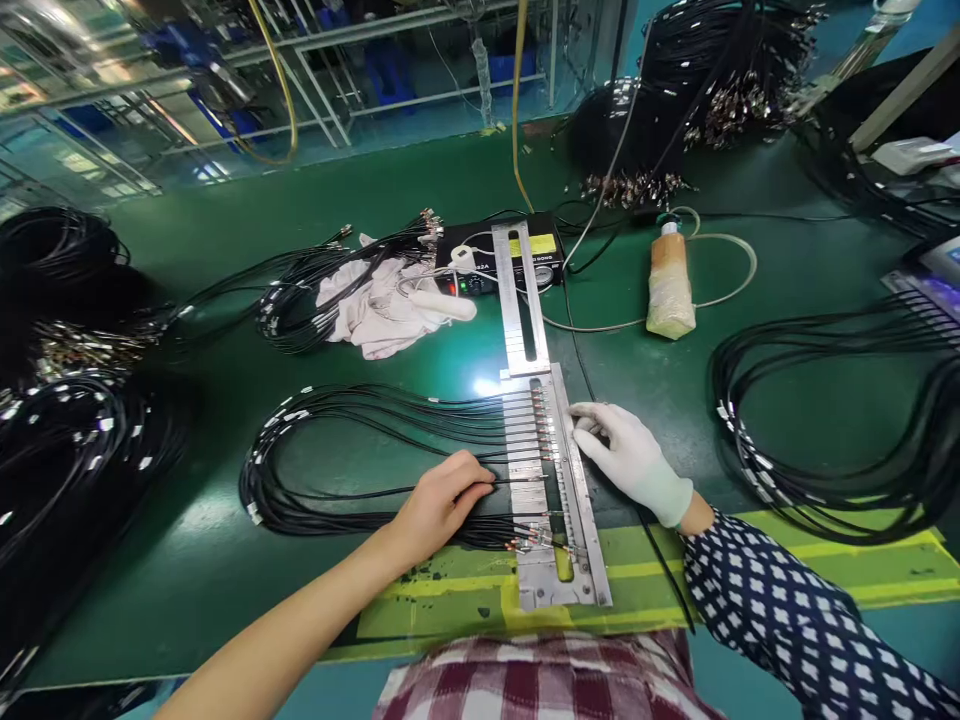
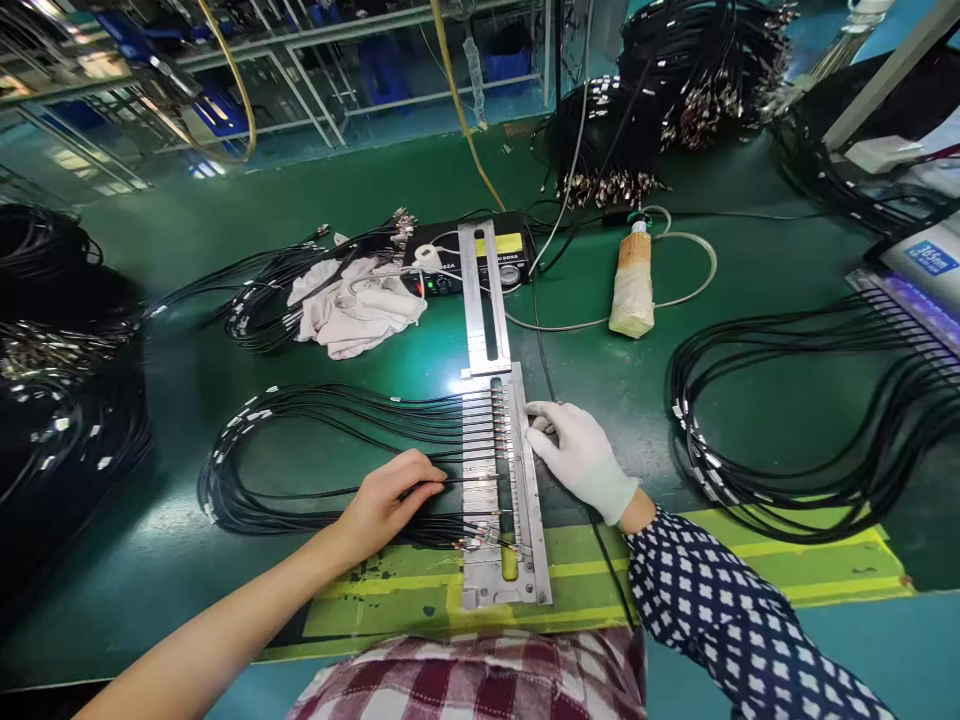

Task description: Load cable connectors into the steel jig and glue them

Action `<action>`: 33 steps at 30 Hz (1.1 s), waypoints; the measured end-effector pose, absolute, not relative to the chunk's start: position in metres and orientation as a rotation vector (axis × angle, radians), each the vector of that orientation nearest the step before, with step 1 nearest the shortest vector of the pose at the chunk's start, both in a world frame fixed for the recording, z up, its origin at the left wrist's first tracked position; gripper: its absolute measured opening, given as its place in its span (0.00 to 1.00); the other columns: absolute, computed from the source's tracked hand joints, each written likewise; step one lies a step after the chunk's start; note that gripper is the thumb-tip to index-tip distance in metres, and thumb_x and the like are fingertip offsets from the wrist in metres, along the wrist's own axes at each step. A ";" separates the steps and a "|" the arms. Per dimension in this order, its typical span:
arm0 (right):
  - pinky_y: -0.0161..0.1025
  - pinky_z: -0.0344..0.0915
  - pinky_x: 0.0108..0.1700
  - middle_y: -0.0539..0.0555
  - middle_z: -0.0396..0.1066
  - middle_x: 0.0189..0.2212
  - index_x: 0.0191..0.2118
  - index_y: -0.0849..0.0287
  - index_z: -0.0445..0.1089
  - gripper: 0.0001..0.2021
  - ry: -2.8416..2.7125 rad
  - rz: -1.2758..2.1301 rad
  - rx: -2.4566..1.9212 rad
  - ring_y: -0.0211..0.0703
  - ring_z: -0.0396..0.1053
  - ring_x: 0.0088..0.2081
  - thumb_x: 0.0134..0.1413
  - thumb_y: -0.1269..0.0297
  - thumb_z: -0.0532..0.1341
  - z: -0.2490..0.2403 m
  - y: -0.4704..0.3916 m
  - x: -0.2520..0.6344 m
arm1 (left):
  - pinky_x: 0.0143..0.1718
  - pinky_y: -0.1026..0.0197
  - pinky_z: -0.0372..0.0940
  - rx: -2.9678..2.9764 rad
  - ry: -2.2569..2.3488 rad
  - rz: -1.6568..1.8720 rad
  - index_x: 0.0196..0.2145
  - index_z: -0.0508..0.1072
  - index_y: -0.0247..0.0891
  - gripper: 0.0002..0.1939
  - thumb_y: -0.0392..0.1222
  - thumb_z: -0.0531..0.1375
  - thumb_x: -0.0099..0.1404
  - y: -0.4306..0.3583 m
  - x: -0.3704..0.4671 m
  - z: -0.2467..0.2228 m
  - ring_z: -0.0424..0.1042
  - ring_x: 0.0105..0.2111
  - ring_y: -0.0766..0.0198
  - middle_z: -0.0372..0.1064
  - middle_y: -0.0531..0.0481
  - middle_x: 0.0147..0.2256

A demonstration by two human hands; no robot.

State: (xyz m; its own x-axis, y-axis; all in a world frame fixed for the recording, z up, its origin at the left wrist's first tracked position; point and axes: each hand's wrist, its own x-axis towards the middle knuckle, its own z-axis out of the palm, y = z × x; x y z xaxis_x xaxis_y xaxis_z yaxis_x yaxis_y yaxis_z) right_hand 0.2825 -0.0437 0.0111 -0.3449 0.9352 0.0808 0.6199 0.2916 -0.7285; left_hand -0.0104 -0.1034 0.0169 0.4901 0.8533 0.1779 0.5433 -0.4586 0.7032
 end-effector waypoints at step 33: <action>0.46 0.65 0.43 0.51 0.73 0.33 0.48 0.54 0.70 0.10 -2.094 0.809 -1.369 0.47 0.69 0.38 0.64 0.63 0.57 0.013 -0.043 0.282 | 0.43 0.62 0.70 2.555 0.993 0.652 0.52 0.69 0.35 0.15 0.30 0.50 0.71 -0.088 0.006 0.022 0.72 0.41 0.63 0.72 0.43 0.41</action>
